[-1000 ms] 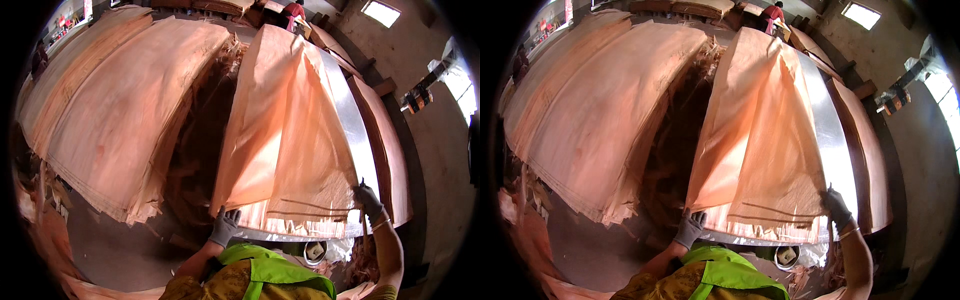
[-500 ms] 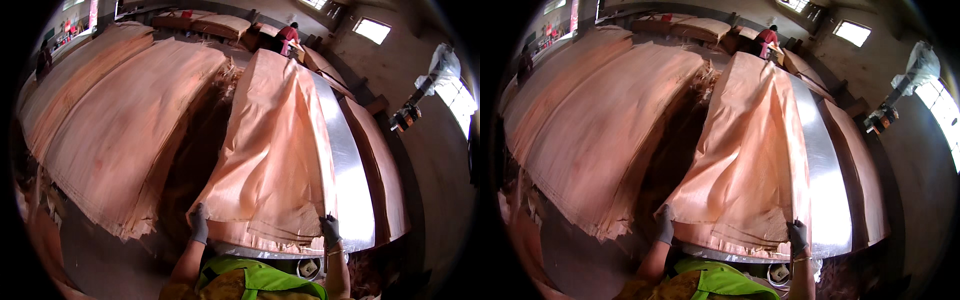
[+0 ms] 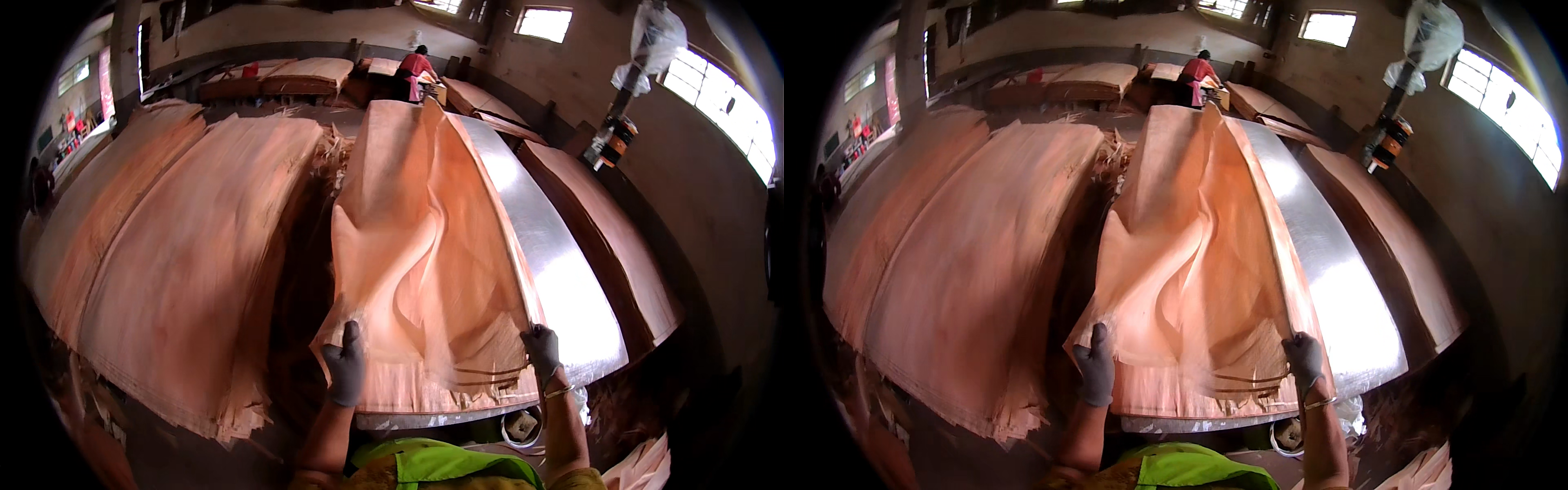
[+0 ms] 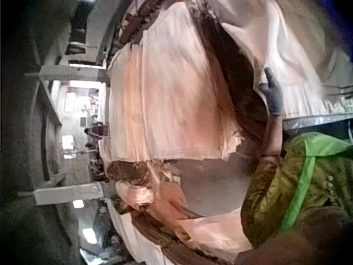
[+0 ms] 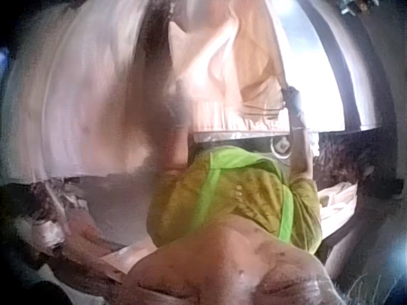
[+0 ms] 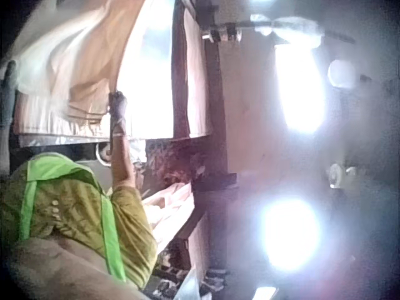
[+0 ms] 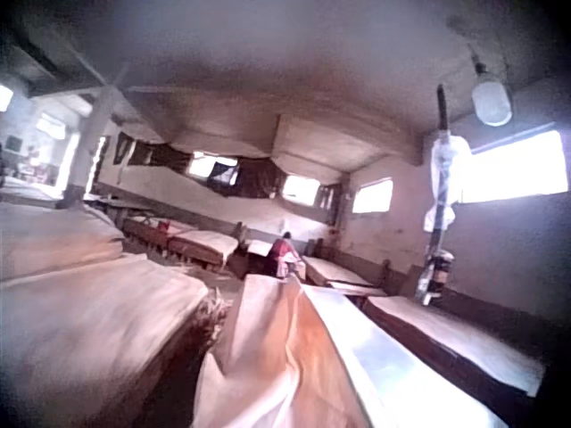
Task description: The person prepares wood veneer sheets by smoothing the edges with a tool and applying tape to the seams between sheets.
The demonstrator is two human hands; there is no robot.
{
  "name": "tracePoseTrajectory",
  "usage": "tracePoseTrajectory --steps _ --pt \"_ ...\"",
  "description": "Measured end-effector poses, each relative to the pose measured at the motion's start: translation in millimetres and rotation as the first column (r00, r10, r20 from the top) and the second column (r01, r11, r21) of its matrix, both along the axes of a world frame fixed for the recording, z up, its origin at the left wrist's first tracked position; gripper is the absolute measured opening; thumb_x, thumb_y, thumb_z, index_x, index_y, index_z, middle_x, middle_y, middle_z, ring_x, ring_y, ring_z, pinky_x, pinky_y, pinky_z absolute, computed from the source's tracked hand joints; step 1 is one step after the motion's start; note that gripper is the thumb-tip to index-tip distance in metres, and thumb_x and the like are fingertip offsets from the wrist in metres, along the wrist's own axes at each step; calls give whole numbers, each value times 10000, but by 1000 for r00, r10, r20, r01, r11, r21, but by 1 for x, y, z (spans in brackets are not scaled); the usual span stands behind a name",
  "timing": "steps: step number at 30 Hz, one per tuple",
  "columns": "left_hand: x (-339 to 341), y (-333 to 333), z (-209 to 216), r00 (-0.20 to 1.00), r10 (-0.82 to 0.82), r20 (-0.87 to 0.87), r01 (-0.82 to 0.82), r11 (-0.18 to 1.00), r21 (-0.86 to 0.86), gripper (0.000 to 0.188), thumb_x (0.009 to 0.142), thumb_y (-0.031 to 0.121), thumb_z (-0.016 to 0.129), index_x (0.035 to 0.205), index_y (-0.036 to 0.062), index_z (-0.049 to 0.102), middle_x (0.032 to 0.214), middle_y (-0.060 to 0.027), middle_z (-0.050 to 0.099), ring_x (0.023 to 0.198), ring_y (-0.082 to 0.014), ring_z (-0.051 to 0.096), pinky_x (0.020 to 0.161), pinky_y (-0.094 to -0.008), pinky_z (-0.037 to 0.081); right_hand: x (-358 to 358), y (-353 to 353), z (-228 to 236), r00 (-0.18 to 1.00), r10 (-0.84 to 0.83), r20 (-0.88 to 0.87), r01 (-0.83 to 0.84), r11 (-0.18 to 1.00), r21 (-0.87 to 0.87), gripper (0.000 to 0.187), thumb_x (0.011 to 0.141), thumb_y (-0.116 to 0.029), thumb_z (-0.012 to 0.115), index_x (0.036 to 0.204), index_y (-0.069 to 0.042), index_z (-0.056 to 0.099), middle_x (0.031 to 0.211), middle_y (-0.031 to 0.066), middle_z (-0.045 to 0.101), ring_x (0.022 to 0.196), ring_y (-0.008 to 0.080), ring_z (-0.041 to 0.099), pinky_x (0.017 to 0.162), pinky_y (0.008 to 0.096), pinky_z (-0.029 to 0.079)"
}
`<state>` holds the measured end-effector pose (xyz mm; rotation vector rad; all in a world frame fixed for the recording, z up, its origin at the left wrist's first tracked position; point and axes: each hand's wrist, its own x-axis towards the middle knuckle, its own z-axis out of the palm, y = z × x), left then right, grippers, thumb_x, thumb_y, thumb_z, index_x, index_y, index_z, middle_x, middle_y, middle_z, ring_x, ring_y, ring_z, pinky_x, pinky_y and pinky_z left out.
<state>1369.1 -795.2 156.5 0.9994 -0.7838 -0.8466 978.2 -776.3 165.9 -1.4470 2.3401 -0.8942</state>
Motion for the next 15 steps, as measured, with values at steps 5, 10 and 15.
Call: tracePoseTrajectory --steps 5,10,15 --pt "-45 18 37 995 -1 101 23 975 -222 230 943 122 553 1080 -63 540 973 -75 608 893 -145 569 769 -285 460 -44 17 25 1000 -6 -15 5 999 -36 227 766 -208 692 730 8 631 571 103 597 526 179 581 503 353 455" --pt "-116 66 57 994 -81 79 99 959 -266 207 941 90 537 1091 -52 546 992 -72 612 916 -150 576 802 -290 466 -114 58 28 987 -19 158 31 997 -73 178 782 -162 675 768 12 641 584 58 604 524 132 574 474 302 445" --pt "-188 130 58 979 -104 174 135 976 -173 268 918 83 558 1155 -42 552 1073 -80 609 961 -165 565 824 -294 461 -193 95 8 960 -16 278 40 996 -79 179 796 -167 656 746 5 644 561 55 592 503 132 570 470 302 445"
